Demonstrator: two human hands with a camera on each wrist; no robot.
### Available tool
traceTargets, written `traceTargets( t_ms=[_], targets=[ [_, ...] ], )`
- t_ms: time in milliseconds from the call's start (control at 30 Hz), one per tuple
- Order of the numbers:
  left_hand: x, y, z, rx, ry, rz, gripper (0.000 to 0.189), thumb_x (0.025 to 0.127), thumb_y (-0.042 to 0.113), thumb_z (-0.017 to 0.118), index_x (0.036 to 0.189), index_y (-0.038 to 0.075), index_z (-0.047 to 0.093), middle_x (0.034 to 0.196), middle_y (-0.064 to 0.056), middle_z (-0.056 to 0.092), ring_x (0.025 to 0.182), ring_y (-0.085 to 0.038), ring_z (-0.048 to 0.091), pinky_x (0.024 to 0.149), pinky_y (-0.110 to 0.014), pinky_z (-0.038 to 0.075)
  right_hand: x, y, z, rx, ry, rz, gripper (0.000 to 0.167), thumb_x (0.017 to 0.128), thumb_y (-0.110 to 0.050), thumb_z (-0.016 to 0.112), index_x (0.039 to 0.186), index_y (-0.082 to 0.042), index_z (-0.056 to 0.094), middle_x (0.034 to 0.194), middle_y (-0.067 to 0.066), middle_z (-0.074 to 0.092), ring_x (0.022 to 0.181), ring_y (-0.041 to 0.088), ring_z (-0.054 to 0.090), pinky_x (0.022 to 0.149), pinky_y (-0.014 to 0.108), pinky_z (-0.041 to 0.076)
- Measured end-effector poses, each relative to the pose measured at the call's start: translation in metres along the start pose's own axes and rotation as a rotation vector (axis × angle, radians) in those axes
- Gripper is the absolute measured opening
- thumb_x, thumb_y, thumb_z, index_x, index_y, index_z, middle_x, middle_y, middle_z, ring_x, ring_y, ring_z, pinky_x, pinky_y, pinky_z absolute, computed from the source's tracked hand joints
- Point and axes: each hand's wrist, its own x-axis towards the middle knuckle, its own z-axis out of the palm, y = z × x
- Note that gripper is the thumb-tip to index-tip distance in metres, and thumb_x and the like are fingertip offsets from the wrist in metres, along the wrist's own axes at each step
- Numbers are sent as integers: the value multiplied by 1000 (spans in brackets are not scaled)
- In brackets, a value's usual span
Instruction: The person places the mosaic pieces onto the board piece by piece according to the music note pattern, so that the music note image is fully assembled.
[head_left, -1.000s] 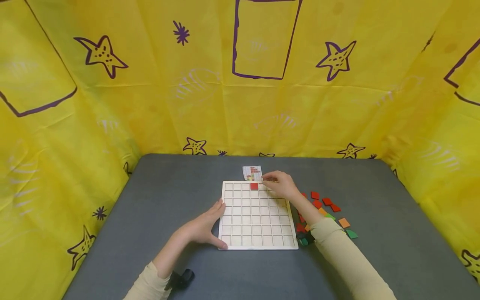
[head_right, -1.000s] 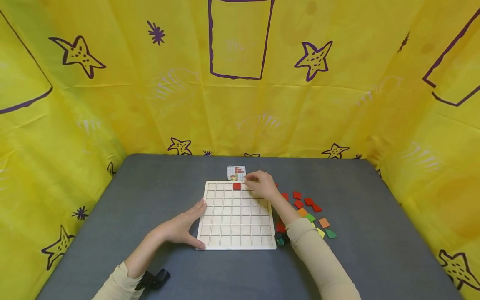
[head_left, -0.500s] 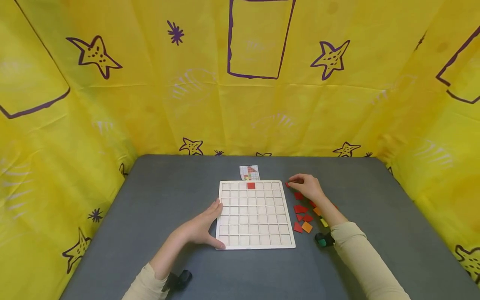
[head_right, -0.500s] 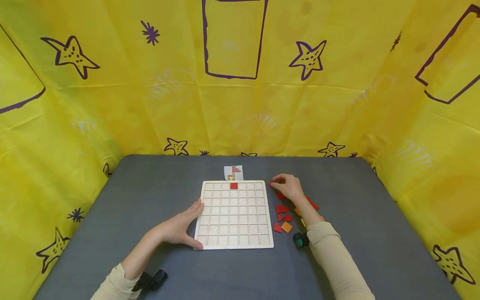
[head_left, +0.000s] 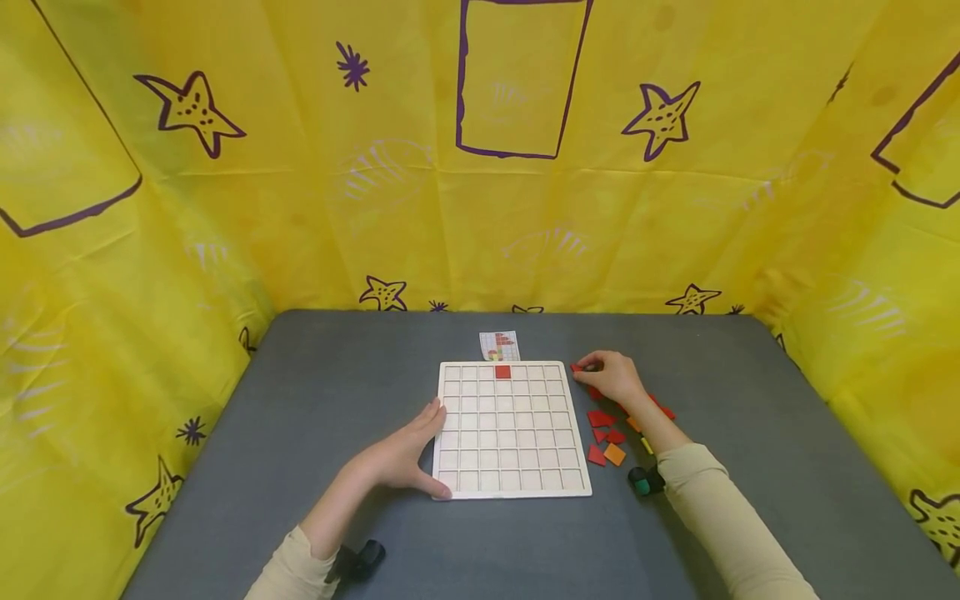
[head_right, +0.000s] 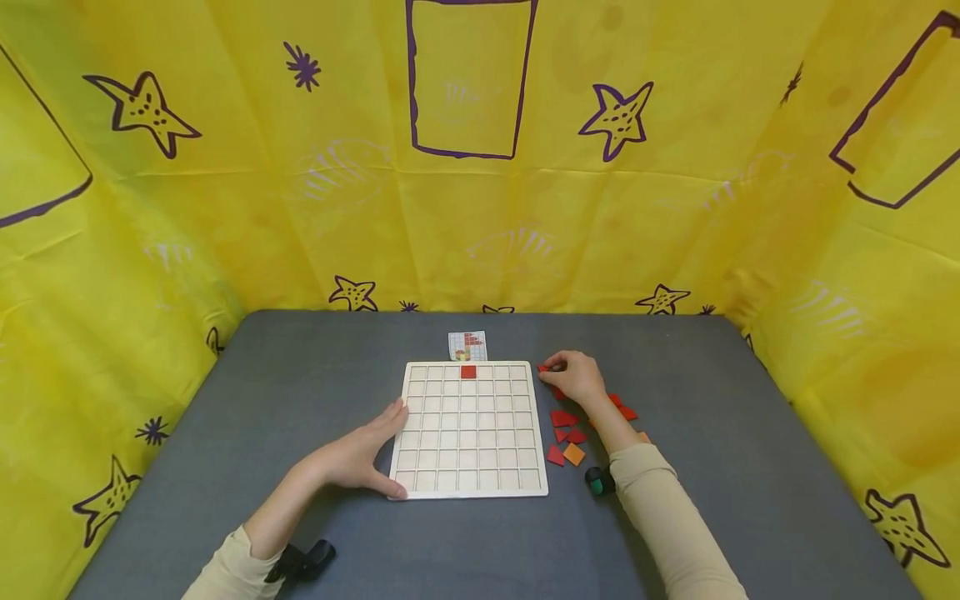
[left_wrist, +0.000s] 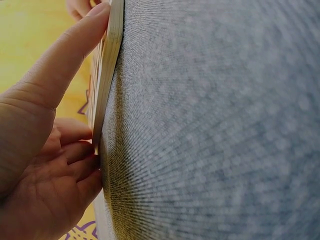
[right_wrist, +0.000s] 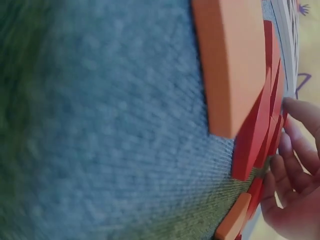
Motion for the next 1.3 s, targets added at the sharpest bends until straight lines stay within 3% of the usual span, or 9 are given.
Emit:
traceTargets(
  t_ms=[167, 333, 600, 767, 933, 1300],
  targets=[
    [-1, -1, 0, 0, -4, 7, 125, 65, 46, 89, 152, -7, 16, 160, -23, 7, 148, -33, 8, 114, -49, 20, -2, -11, 7, 89, 20, 34, 30, 84, -28, 78, 102, -5, 73, 94, 9, 70, 88, 27, 62, 79, 41, 49],
    [-1, -2, -1, -1, -4, 1, 125, 65, 46, 89, 152, -7, 16, 160, -23, 6, 148, -33, 7, 115, -48, 19, 2, -34, 21, 167, -20, 43, 30, 83, -33, 78, 101, -9, 73, 91, 4, 69, 83, 22, 59, 69, 34, 48],
    [2, -3, 1, 7, -12, -5, 126, 65, 47, 89, 153, -5, 15, 161, -20, 5, 148, -31, 5, 115, -46, 19, 9, -58, 44, 135, -84, 1, 25, 82, -31, 80, 95, -11, 73, 84, -1, 67, 78, 18, 58, 68, 33, 46],
    [2, -2, 2, -5, -11, -5, 126, 64, 45, 90, 153, -5, 15, 161, -21, 5, 148, -31, 6, 115, -48, 19, 12, -65, 51, 96, -90, -46, 23, 80, -29, 81, 92, -11, 73, 80, 0, 64, 75, 19, 56, 69, 34, 45],
    [1, -3, 3, -4, -17, -5, 126, 65, 46, 89, 153, -5, 14, 161, -20, 4, 148, -31, 5, 115, -47, 19, 14, -67, 55, 81, -95, -41, 23, 79, -31, 82, 90, -13, 73, 78, -1, 62, 75, 18, 54, 69, 33, 44],
    [0, -2, 0, -2, -17, -5, 125, 66, 45, 89, 153, -5, 14, 161, -21, 4, 148, -31, 5, 115, -47, 18, 12, -67, 57, 136, -94, -69, 23, 81, -30, 80, 94, -12, 74, 81, -1, 62, 78, 18, 54, 70, 33, 44]
  ],
)
